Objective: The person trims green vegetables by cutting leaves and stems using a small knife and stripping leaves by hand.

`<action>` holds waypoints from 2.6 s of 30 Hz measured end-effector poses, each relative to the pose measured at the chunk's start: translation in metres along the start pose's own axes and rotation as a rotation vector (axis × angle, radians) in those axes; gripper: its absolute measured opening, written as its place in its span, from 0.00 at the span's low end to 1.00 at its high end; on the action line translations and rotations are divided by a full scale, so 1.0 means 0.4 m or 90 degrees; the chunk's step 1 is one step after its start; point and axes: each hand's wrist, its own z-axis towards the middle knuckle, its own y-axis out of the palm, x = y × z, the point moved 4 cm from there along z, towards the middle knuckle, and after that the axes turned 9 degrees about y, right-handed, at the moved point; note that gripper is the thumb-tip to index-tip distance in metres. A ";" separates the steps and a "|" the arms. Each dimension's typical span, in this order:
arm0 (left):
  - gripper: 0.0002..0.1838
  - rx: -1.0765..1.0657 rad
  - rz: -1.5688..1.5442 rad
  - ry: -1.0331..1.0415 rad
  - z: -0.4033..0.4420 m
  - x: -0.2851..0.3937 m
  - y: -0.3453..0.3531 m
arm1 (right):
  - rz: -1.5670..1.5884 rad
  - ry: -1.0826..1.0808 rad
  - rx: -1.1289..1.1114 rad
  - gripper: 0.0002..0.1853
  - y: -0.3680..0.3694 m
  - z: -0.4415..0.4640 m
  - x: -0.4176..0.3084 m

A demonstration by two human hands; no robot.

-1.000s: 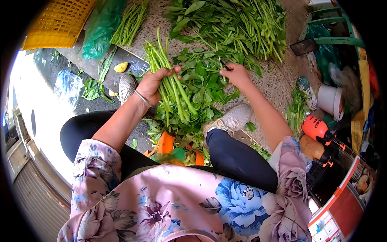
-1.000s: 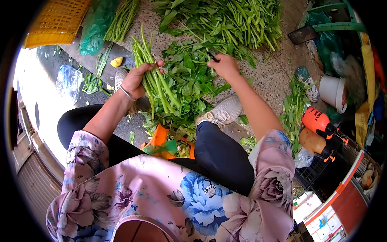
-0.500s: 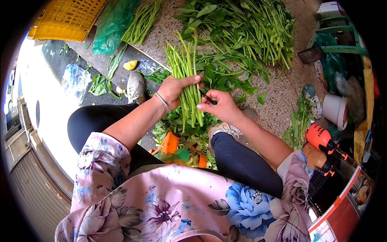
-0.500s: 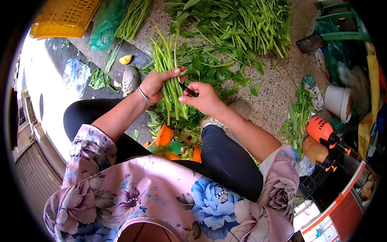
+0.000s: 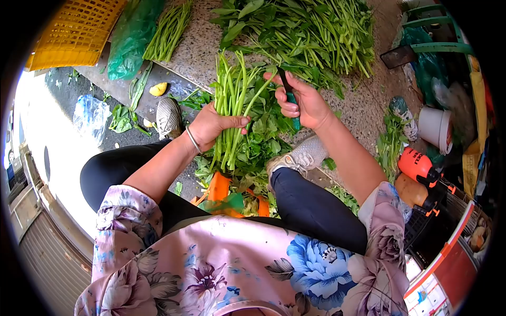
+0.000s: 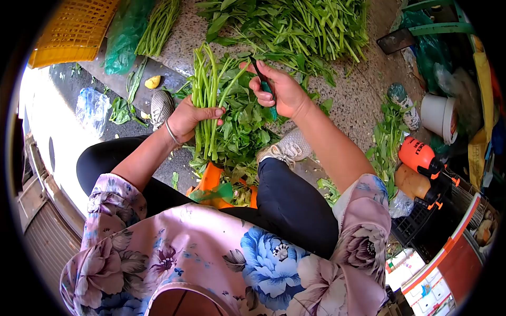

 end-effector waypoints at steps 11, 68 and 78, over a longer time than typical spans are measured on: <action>0.13 0.010 0.080 -0.070 0.001 -0.012 -0.045 | -0.897 0.213 0.276 0.23 -0.161 -0.010 0.032; 0.11 0.126 -0.228 -0.031 0.005 0.005 -0.088 | -1.231 0.126 0.574 0.16 -0.159 0.083 -0.082; 0.06 0.169 -0.206 -0.042 0.024 -0.007 -0.092 | -0.979 -0.020 0.579 0.09 -0.154 0.047 -0.042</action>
